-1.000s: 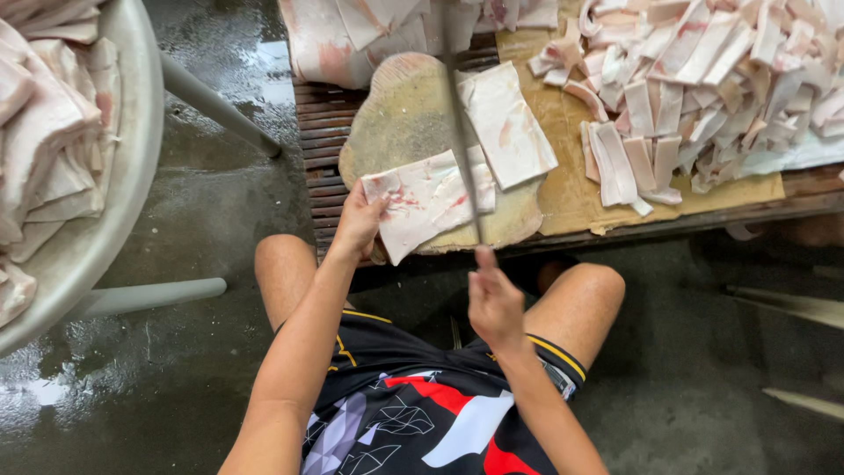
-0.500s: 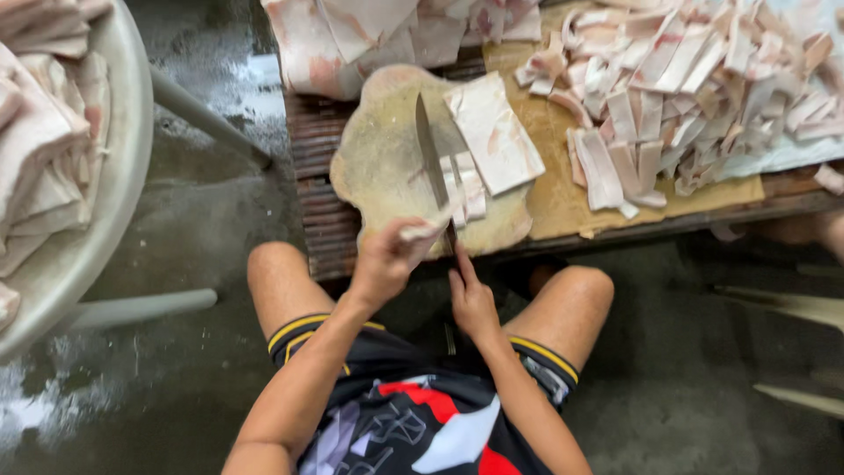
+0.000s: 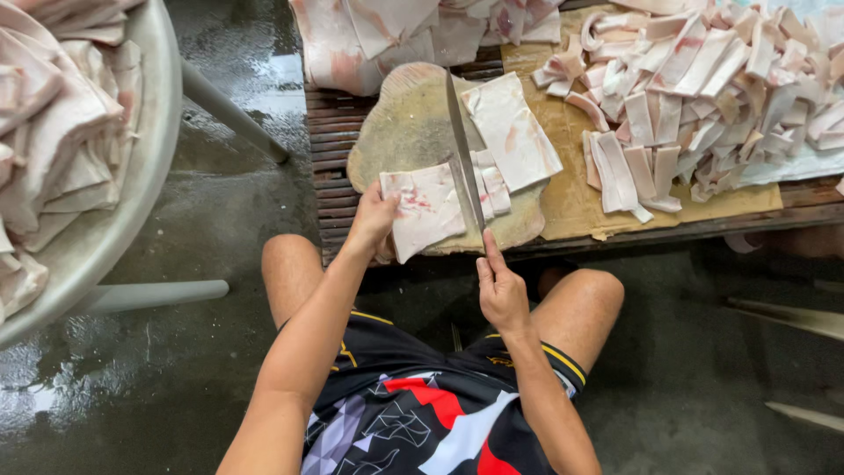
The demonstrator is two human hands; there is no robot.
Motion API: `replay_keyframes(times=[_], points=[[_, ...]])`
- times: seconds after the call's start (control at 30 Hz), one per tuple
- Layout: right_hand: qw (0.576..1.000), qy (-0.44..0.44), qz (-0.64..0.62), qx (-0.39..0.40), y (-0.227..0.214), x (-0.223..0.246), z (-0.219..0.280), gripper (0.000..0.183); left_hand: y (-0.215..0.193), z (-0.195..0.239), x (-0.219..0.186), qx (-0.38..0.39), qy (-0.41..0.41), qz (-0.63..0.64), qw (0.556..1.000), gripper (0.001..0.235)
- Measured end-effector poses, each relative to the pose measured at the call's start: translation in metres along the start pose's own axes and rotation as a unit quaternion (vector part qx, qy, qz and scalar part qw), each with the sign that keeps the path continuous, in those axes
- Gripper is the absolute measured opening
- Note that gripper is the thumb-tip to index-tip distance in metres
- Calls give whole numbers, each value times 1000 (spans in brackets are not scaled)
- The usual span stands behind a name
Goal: The person uses a large knife to slice slabs of pork fat and skin into thin strips on a wooden cutting board, placing the pieces in a pile on the table.
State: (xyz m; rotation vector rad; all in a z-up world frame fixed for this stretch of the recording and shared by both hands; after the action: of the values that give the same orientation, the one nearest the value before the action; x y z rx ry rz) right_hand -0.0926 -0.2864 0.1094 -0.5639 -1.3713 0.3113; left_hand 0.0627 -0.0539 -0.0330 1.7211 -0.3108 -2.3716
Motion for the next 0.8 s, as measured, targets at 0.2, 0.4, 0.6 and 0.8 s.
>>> replay_keyframes(times=[0.2, 0.4, 0.6, 0.8], points=[[970, -175, -171, -6, -57, 83, 57, 58, -6, 35, -34, -21, -111, -19, 993, 33], [955, -282, -76, -55, -18, 43, 49, 67, -2, 44, -52, -33, -127, -38, 991, 38], [990, -84, 107, 48, 48, -19, 15, 56, -9, 24, -33, -46, -71, -33, 996, 40], [994, 50, 4, 101, 45, -27, 8, 58, 18, 24, -40, 93, 40, -57, 993, 31]])
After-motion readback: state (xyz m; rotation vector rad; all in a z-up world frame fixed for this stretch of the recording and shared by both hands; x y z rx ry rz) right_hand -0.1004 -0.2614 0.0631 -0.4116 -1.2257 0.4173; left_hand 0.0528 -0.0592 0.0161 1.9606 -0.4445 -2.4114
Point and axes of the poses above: each hand's wrist, its own z-axis away from the middle knuckle, its own y-axis out of the palm, x = y × z, the point moved 5 cm from there along -z, towards the middle knuckle, and after that the axes turned 3 degrees about y, right-handed, at the moved point
